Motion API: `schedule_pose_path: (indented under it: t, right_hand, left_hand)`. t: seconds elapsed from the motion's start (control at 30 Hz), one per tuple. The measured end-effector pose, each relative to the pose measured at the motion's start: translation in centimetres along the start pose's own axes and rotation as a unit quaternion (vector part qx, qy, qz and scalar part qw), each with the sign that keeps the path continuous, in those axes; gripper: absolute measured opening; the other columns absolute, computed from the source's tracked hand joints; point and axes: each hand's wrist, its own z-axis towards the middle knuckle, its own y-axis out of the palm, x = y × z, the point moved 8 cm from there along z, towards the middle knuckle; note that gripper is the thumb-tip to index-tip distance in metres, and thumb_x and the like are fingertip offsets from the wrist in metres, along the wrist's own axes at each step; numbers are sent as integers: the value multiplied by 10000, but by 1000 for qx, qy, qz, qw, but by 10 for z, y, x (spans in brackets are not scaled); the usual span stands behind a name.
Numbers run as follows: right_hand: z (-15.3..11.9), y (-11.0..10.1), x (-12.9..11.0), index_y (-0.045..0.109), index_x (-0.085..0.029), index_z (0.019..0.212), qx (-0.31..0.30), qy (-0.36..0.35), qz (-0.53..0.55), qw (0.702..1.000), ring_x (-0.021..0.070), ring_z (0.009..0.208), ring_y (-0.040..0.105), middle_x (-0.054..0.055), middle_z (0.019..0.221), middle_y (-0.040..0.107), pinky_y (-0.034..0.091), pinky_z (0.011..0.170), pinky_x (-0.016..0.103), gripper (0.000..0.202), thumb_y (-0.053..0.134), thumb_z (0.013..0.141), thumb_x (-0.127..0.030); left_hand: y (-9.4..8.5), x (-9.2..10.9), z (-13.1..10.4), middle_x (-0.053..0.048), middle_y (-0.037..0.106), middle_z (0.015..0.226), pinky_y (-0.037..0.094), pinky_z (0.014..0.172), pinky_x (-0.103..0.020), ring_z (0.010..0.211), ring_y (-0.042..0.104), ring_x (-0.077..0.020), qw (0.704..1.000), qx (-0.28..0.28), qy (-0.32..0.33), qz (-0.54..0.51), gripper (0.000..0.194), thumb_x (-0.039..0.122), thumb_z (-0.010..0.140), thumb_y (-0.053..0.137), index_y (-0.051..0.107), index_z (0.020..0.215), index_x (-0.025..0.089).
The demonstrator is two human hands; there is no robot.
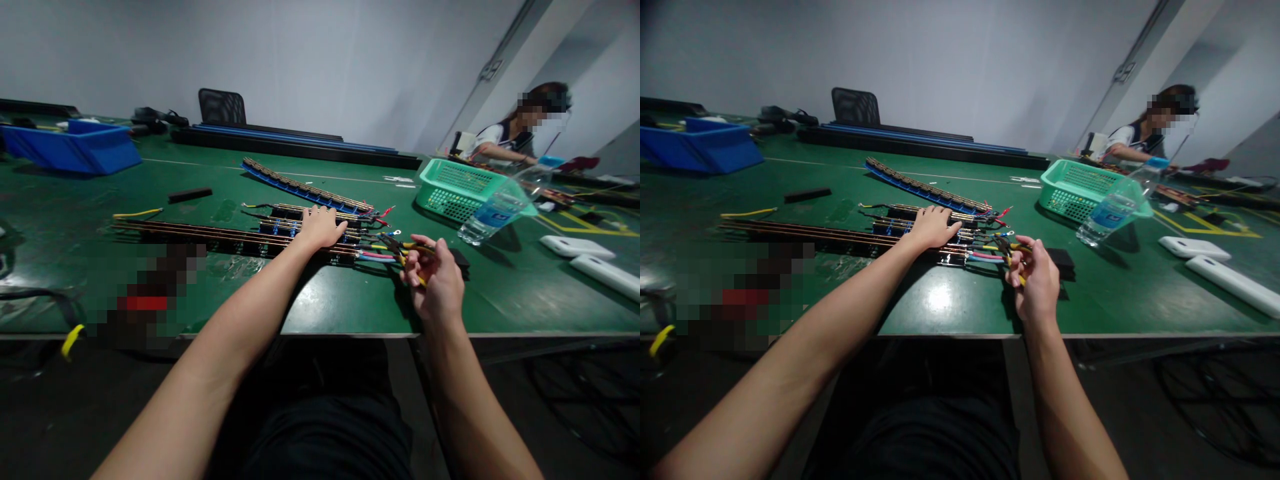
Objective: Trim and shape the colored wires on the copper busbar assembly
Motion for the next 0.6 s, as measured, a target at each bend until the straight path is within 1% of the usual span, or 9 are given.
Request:
schedule_pose_path:
  t: [0.07,0.13,0.23,0.27,0.33,0.43,0.5,0.6]
  right_hand:
    - [-12,1,-9,701,-195,979,8,-34,-8,999,41,337,368,-65,606,579,325,380,217,434,704,821,-600]
    - [-19,6,-17,707,-190,990,1,-61,-10,998,44,345,380,-54,619,593,332,387,221,428,681,847,-593]
    - [-11,16,-27,700,-192,1001,-25,-75,-29,996,56,366,412,-38,623,609,321,386,215,446,680,846,-610]
    - [-4,18,-28,695,-192,999,-34,-66,-43,996,58,373,420,-35,627,612,317,382,211,457,692,836,-619]
    - [14,22,-27,686,-188,987,-51,-25,-72,996,57,372,412,-34,634,608,328,374,208,496,706,813,-652]
    - [37,23,-27,666,-179,975,-72,49,-91,992,42,343,339,-38,632,593,317,348,203,552,676,815,-708]
    - [47,23,-30,652,-181,978,-81,82,-95,989,38,337,312,-32,639,604,283,334,193,547,654,839,-710]
    - [54,24,-34,641,-187,984,-86,102,-110,985,44,339,321,-16,660,626,254,322,189,518,639,870,-692]
  left_hand:
    - [0,0,0,-185,594,1449,355,1146,-529,1362,495,-382,1000,0,0,0,589,544,1048,380,608,1385,118]
    - [0,0,0,-188,595,1445,358,1144,-526,1360,497,-382,1000,1,1,-1,589,541,1049,379,609,1384,114]
    - [-1,1,0,-190,602,1436,358,1144,-524,1355,501,-381,1000,5,4,-2,596,544,1048,380,614,1381,109]
    - [0,1,0,-188,604,1434,357,1145,-524,1355,502,-381,1000,5,3,-2,598,547,1046,382,615,1381,110]
    - [0,0,0,-182,606,1435,354,1148,-524,1357,501,-380,1000,4,1,-2,596,550,1044,385,618,1381,116]
    - [0,0,0,-172,604,1445,350,1154,-523,1363,498,-374,1000,1,0,-3,591,551,1043,386,617,1385,128]
    - [0,0,1,-172,605,1444,344,1158,-526,1364,498,-373,1000,1,2,-5,596,553,1040,388,612,1391,126]
    - [0,0,1,-178,610,1436,343,1158,-525,1363,503,-373,1000,1,0,-7,605,562,1036,387,611,1389,125]
